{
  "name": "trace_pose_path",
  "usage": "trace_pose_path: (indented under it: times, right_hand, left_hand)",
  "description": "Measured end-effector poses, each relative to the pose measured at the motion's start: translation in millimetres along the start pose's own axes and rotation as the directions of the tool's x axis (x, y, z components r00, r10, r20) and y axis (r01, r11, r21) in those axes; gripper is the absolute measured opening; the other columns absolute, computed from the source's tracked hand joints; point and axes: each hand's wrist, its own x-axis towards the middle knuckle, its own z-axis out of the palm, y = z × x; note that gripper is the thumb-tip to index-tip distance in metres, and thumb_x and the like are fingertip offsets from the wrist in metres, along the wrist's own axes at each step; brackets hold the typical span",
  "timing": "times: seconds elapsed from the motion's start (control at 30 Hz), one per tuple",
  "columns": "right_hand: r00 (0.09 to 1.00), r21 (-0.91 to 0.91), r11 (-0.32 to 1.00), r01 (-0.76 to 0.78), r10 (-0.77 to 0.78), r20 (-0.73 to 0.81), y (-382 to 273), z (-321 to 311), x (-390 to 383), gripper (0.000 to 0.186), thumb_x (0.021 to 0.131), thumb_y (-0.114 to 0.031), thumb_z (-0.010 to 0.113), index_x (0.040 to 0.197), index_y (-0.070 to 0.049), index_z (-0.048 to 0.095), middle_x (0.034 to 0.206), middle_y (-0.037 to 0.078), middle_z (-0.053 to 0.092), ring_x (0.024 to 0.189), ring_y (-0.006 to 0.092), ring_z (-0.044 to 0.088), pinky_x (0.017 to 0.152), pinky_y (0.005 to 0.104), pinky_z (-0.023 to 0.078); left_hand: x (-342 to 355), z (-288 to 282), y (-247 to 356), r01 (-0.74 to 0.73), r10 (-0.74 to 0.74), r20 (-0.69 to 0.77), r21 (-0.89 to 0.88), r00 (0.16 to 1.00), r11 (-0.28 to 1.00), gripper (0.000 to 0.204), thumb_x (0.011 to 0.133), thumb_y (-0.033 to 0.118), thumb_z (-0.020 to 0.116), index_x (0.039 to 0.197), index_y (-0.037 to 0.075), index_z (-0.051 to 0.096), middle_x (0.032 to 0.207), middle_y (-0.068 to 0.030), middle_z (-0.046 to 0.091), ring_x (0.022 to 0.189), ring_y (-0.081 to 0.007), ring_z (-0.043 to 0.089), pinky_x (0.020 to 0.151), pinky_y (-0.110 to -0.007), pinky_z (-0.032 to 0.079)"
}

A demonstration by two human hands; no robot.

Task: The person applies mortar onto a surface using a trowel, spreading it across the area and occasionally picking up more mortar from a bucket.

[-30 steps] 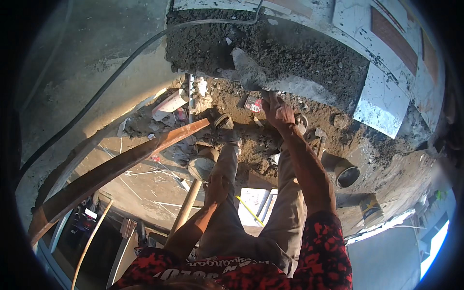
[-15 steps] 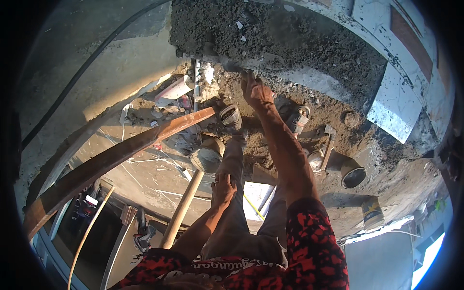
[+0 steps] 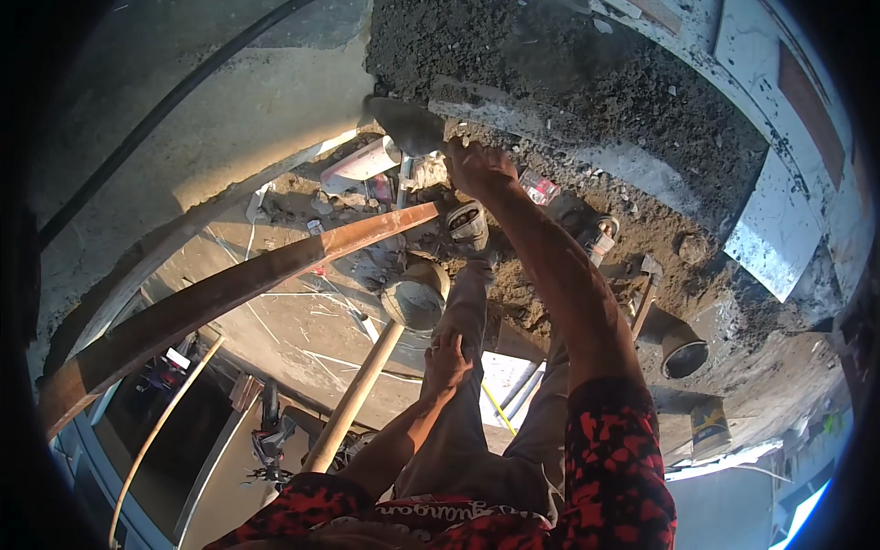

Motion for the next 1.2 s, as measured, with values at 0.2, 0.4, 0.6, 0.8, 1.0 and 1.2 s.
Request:
trace_pose_path:
  times: [0.2,0.4,0.6,0.8,1.0,1.2]
  right_hand:
    - [0.976,-0.203,0.973,0.114,-0.148,-0.161,28,-56,2,0.03,0.096,-0.032,0.047,0.117,-0.011,0.052,0.1,0.016,0.065,0.073,0.0377,0.065,0.071,0.0503,0.055]
    - [0.871,0.387,0.88,0.276,-0.058,-0.489,9,11,-27,0.029,0.094,-0.03,0.05,0.106,-0.005,0.058,0.081,0.021,0.063,0.069,0.0379,0.064,0.06,0.0451,0.05]
    - [0.88,0.113,0.963,0.246,-0.174,-0.441,-55,-34,3,0.021,0.092,-0.021,0.055,0.106,-0.006,0.055,0.078,0.021,0.064,0.07,0.0397,0.065,0.059,0.0452,0.053]
    - [0.977,-0.187,0.977,0.105,-0.137,-0.165,-6,-60,-7,0.028,0.093,-0.032,0.053,0.11,-0.01,0.049,0.081,0.016,0.065,0.076,0.0377,0.067,0.066,0.0507,0.054]
    - [0.989,-0.129,0.984,0.122,-0.131,-0.068,-7,-79,1,0.028,0.095,-0.032,0.047,0.111,-0.009,0.052,0.09,0.021,0.066,0.084,0.0408,0.067,0.074,0.0526,0.054]
    - [0.955,0.043,0.967,0.253,-0.242,-0.173,-24,-48,60,0.033,0.095,-0.025,0.045,0.106,0.006,0.05,0.077,0.027,0.062,0.069,0.0419,0.065,0.062,0.0484,0.055]
  left_hand:
    - [-5,4,-36,0.017,-0.015,-0.057,0.023,0.998,1.0,0.068,0.072,0.038,0.074,0.129,0.012,0.049,0.138,-0.0109,0.044,0.12,-0.0362,0.05,0.092,-0.05,0.043]
    - [1,-10,-17,0.015,-0.019,-0.087,-0.048,0.996,0.999,0.052,0.08,0.038,0.062,0.124,0.012,0.053,0.136,-0.011,0.045,0.124,-0.0339,0.046,0.094,-0.054,0.04]
    - [0,-10,-26,0.024,-0.027,-0.034,-0.1,0.999,0.995,0.05,0.081,0.035,0.06,0.123,0.01,0.054,0.139,-0.0127,0.044,0.125,-0.0362,0.045,0.095,-0.056,0.039]
    - [-1,-25,-16,0.02,-0.027,-0.048,-0.147,0.998,0.989,0.047,0.083,0.033,0.058,0.123,0.008,0.053,0.137,-0.0145,0.045,0.124,-0.0369,0.045,0.096,-0.055,0.039]
    - [2,-30,-17,0.041,-0.04,0.012,-0.171,0.999,0.984,0.047,0.082,0.032,0.057,0.123,0.008,0.052,0.138,-0.0149,0.044,0.125,-0.0372,0.045,0.095,-0.054,0.039]
    - [4,-27,-3,0.018,-0.015,0.02,-0.154,1.0,0.988,0.051,0.08,0.033,0.06,0.124,0.009,0.051,0.138,-0.0132,0.044,0.124,-0.036,0.046,0.094,-0.054,0.04]
